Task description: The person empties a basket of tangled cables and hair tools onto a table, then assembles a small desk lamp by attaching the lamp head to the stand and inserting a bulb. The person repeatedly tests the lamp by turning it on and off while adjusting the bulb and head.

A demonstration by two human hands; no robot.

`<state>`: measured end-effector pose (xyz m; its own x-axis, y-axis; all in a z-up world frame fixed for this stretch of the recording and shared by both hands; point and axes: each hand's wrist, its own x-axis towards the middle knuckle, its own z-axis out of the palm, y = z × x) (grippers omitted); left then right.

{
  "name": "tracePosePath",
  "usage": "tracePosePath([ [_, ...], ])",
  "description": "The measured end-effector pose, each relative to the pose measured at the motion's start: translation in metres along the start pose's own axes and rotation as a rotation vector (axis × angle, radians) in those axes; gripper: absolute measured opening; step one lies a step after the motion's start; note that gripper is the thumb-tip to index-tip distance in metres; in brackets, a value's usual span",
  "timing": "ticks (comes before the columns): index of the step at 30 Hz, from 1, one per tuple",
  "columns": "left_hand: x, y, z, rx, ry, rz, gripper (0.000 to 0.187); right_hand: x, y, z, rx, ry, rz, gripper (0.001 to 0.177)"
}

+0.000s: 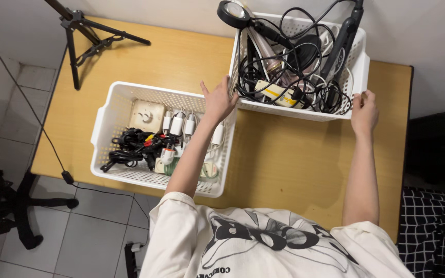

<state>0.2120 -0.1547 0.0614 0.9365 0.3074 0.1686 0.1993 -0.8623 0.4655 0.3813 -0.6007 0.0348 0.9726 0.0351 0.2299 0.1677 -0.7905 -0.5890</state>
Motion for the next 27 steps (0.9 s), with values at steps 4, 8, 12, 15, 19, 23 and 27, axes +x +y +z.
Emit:
tracePosePath([
  [4, -0.009, 0.015, 0.009, 0.019, -0.007, -0.040, 0.069, 0.001, 0.015, -0.008, 0.035, 0.000, -0.041, 0.034],
  [8, -0.007, 0.022, 0.007, 0.010, -0.003, -0.084, 0.067, -0.003, 0.014, -0.009, -0.002, 0.019, -0.076, 0.026],
  [12, -0.007, 0.032, 0.012, 0.088, 0.012, -0.054, 0.068, -0.008, 0.012, -0.018, 0.027, 0.034, -0.136, 0.022],
  [15, -0.015, 0.042, 0.024, 0.165, 0.053, -0.011, 0.065, -0.018, 0.017, -0.030, -0.046, 0.027, -0.062, 0.023],
  [19, -0.032, 0.056, 0.033, 0.245, 0.083, 0.030, 0.062, -0.038, 0.026, -0.046, -0.026, 0.042, -0.098, 0.022],
  [23, -0.057, 0.066, 0.024, 0.240, 0.030, 0.027, 0.069, -0.061, 0.030, -0.057, -0.043, 0.052, -0.085, 0.022],
  [27, -0.086, 0.072, 0.012, 0.332, 0.139, 0.110, 0.075, -0.087, 0.034, -0.068, -0.034, 0.037, -0.067, 0.021],
])
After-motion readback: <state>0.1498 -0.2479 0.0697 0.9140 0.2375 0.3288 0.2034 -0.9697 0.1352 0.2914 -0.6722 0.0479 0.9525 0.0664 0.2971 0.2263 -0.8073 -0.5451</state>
